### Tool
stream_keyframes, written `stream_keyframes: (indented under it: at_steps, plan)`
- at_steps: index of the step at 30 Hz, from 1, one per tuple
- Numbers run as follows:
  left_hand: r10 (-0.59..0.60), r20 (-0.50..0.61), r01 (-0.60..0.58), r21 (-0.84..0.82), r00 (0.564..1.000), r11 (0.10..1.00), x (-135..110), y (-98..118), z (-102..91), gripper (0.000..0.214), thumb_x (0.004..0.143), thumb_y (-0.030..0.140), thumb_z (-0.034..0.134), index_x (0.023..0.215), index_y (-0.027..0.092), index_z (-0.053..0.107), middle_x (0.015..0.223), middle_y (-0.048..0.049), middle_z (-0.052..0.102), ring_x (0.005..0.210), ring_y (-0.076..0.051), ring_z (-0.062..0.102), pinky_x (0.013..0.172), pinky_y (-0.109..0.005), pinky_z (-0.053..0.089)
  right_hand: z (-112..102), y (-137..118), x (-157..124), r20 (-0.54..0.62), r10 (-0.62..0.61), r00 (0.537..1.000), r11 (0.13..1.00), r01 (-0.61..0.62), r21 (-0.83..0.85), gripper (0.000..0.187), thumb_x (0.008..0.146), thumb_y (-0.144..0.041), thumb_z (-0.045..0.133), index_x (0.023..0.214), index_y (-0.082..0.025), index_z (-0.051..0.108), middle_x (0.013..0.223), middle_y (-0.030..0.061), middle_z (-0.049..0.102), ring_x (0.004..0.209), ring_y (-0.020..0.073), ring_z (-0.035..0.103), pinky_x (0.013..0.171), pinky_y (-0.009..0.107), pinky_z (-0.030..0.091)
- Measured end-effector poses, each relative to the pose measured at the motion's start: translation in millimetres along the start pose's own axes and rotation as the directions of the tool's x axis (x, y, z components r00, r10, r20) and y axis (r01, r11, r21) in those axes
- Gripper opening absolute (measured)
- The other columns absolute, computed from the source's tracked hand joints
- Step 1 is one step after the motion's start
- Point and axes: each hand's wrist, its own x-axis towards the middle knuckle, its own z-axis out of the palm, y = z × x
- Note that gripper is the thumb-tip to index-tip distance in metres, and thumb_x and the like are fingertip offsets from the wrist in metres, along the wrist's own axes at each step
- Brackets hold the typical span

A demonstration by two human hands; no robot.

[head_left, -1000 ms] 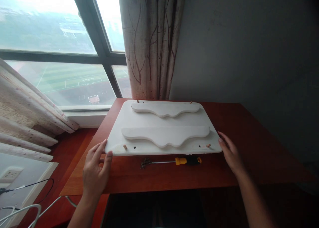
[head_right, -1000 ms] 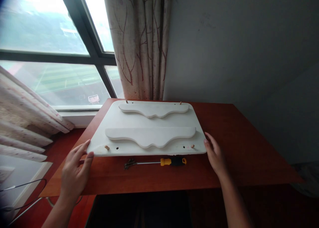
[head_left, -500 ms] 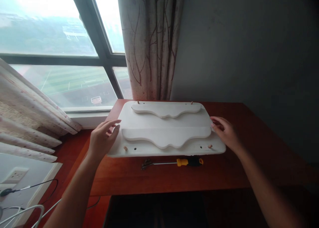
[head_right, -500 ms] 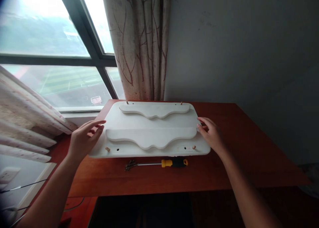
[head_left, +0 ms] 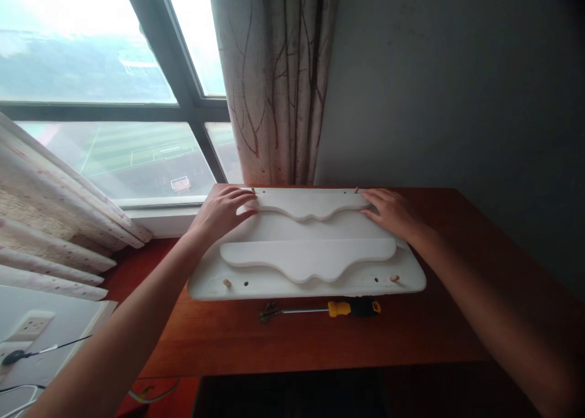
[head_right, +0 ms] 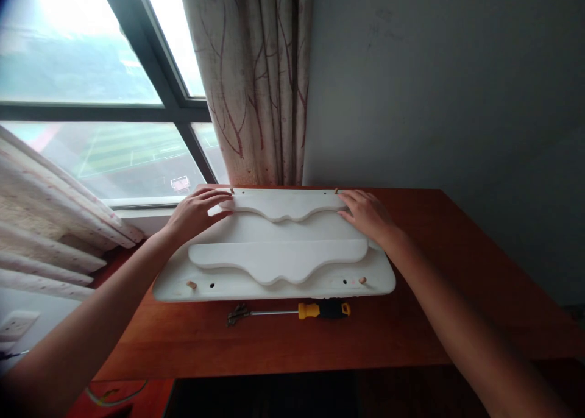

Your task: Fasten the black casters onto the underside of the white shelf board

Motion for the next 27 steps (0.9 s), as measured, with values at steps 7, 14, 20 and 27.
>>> stream_keyframes:
  at_steps: [7,14,20,27]
  plan:
    - [0.044,0.059,-0.049,0.091,0.997,0.995,1,-1,2.9,0.034,0.097,0.041,0.058,0.122,0.022,0.072,0.120,-0.0103,0.074,0.114,-0.030,0.068,0.102,-0.047,0.051,0,-11,0,0.025,-0.042,0.999,0.983,0.046,-0.178,0.031,0.095,-0.018,0.051,0.122,-0.015,0.065,0.121,0.0149,0.071,0.104,0.0293,0.069,0.089,0.045,0.051]
    - [0.062,0.089,-0.069,0.079,0.994,0.995,3,-3,1.2,0.034,0.097,0.042,0.058,0.123,0.025,0.071,0.122,-0.0090,0.074,0.115,-0.031,0.068,0.103,-0.049,0.051,-1,-10,7,0.077,-0.045,0.996,0.967,0.063,-0.247,0.033,0.091,-0.019,0.053,0.121,-0.015,0.066,0.107,0.0134,0.075,0.089,0.0286,0.070,0.077,0.042,0.051]
    - [0.032,0.075,-0.035,0.040,0.997,0.999,7,-5,5.2,0.034,0.095,0.035,0.059,0.127,0.027,0.069,0.126,-0.0087,0.071,0.119,-0.031,0.066,0.104,-0.050,0.050,1,-2,12,0.033,-0.007,0.999,0.985,0.012,-0.171,0.043,0.087,-0.014,0.051,0.126,-0.016,0.067,0.110,0.0119,0.075,0.092,0.0286,0.071,0.081,0.042,0.051]
    - [0.002,0.027,-0.003,0.057,1.000,0.998,12,-10,9.7,0.035,0.098,0.028,0.053,0.129,0.027,0.068,0.126,-0.0074,0.072,0.115,-0.028,0.069,0.103,-0.046,0.050,-3,4,24,0.019,0.045,0.999,0.985,-0.042,-0.165,0.049,0.087,-0.006,0.042,0.125,-0.020,0.069,0.119,0.0085,0.073,0.101,0.0266,0.070,0.082,0.041,0.053]
